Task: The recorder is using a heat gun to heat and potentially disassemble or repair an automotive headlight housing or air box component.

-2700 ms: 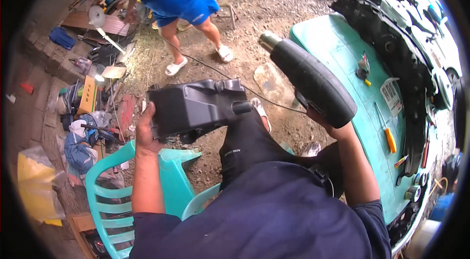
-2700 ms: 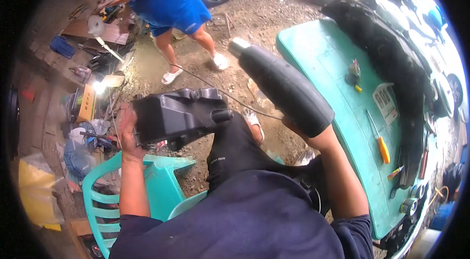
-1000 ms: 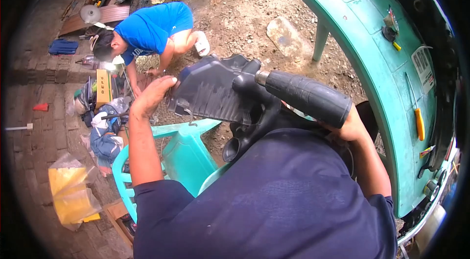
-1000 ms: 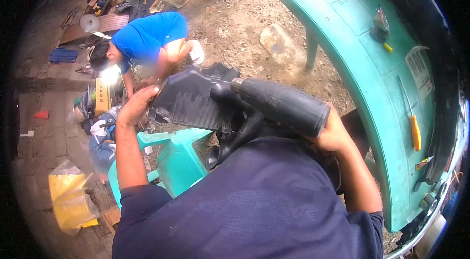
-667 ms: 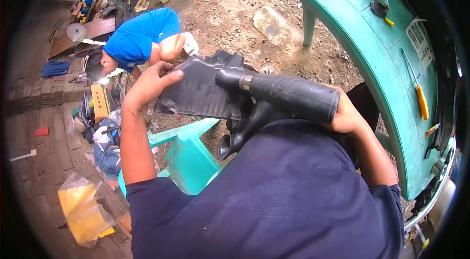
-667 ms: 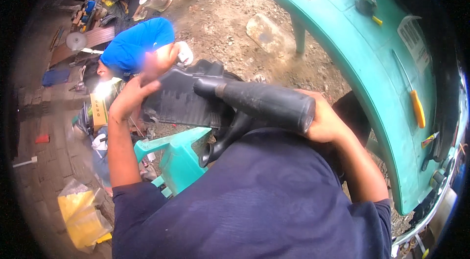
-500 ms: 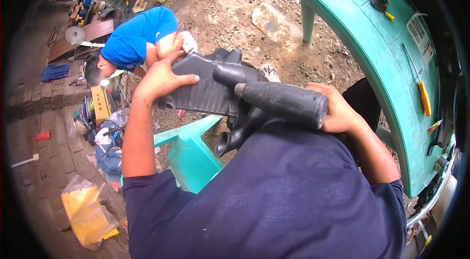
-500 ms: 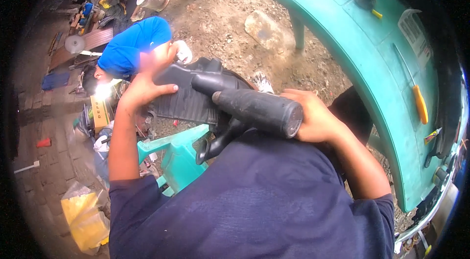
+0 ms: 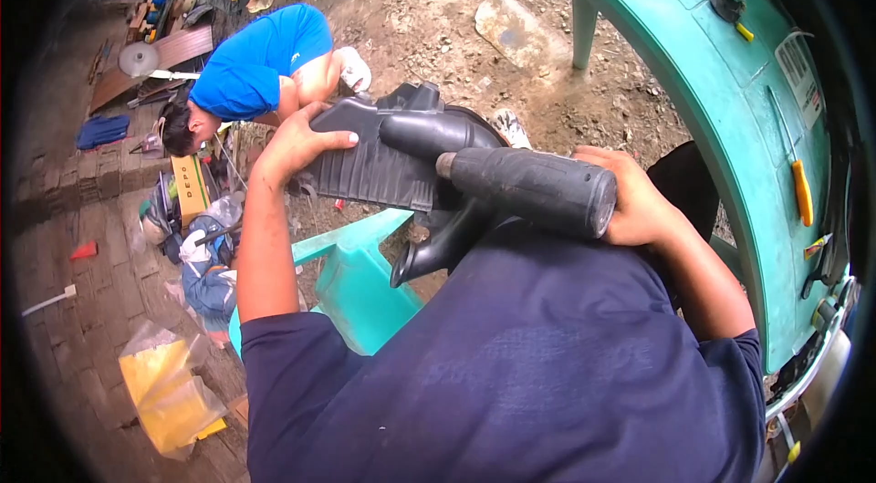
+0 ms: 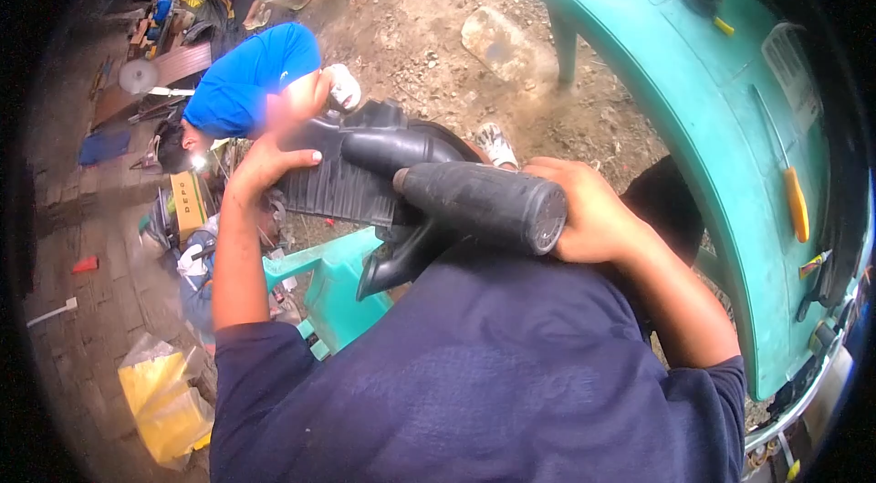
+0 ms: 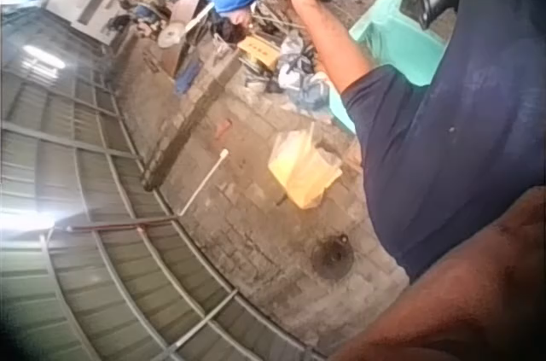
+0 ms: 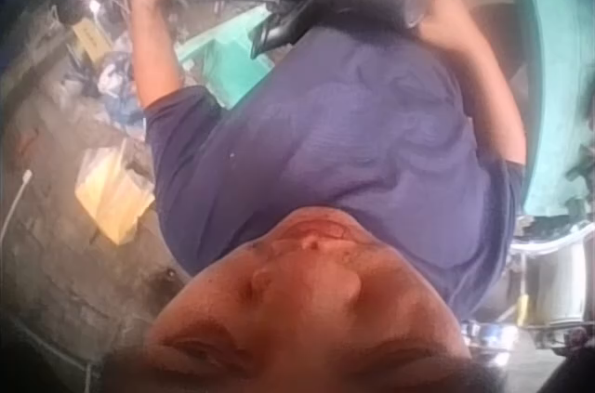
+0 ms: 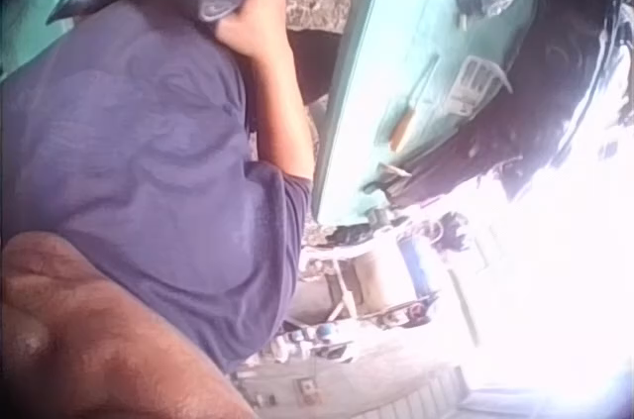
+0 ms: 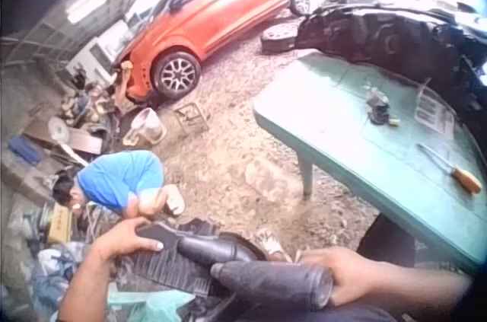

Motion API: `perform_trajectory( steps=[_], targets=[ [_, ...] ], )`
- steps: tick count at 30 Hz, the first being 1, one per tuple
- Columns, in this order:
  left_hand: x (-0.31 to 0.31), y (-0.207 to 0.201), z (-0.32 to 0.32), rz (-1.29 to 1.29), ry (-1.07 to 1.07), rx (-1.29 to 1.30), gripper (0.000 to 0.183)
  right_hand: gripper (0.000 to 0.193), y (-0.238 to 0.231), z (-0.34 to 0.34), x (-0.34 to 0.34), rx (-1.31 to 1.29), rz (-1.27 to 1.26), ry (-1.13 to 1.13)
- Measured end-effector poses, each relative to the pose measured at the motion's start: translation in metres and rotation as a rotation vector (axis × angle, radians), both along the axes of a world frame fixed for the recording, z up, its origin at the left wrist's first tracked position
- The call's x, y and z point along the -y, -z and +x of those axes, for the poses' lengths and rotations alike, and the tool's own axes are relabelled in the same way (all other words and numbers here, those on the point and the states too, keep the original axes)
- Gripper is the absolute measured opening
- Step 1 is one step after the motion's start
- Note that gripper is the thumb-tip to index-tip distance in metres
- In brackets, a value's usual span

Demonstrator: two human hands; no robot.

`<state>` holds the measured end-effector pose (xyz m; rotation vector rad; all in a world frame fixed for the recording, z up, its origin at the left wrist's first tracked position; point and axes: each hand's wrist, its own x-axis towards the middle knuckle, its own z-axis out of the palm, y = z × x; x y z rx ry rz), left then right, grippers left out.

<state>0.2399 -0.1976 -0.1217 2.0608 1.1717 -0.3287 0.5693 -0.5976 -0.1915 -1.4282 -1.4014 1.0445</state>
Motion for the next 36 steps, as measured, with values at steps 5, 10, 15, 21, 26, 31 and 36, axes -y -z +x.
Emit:
perform_trajectory(
  steps=[5, 10, 15, 21, 26, 31, 36],
  targets=[
    [-0.001, 0.002, 0.0, 0.032, -0.005, 0.027, 0.081, 0.048, 0.002, 0.0, 0.001, -0.219, -0.005, 0.107],
    [-0.01, 0.011, -0.01, -0.019, -0.023, 0.069, 0.082, 0.056, 0.011, 0.006, 0.012, -0.225, 0.005, 0.219],
    [-0.009, 0.011, -0.012, -0.044, -0.046, 0.074, 0.081, 0.061, 0.013, 0.006, 0.015, -0.249, -0.042, 0.255],
    [0.005, -0.003, -0.001, -0.102, -0.056, 0.129, 0.078, 0.072, 0.034, 0.009, 0.031, -0.287, -0.089, 0.347],
    [0.015, -0.02, -0.019, -0.275, -0.085, 0.178, 0.088, 0.074, 0.029, 0.009, 0.03, -0.377, -0.204, 0.423],
    [0.028, -0.024, -0.029, -0.164, -0.04, 0.287, 0.116, 0.067, 0.019, 0.009, 0.026, -0.44, -0.199, 0.417],
    [0.078, -0.089, -0.03, 0.286, 0.157, 0.263, 0.142, 0.063, 0.02, 0.012, 0.035, -0.386, -0.183, 0.455]
  ],
)
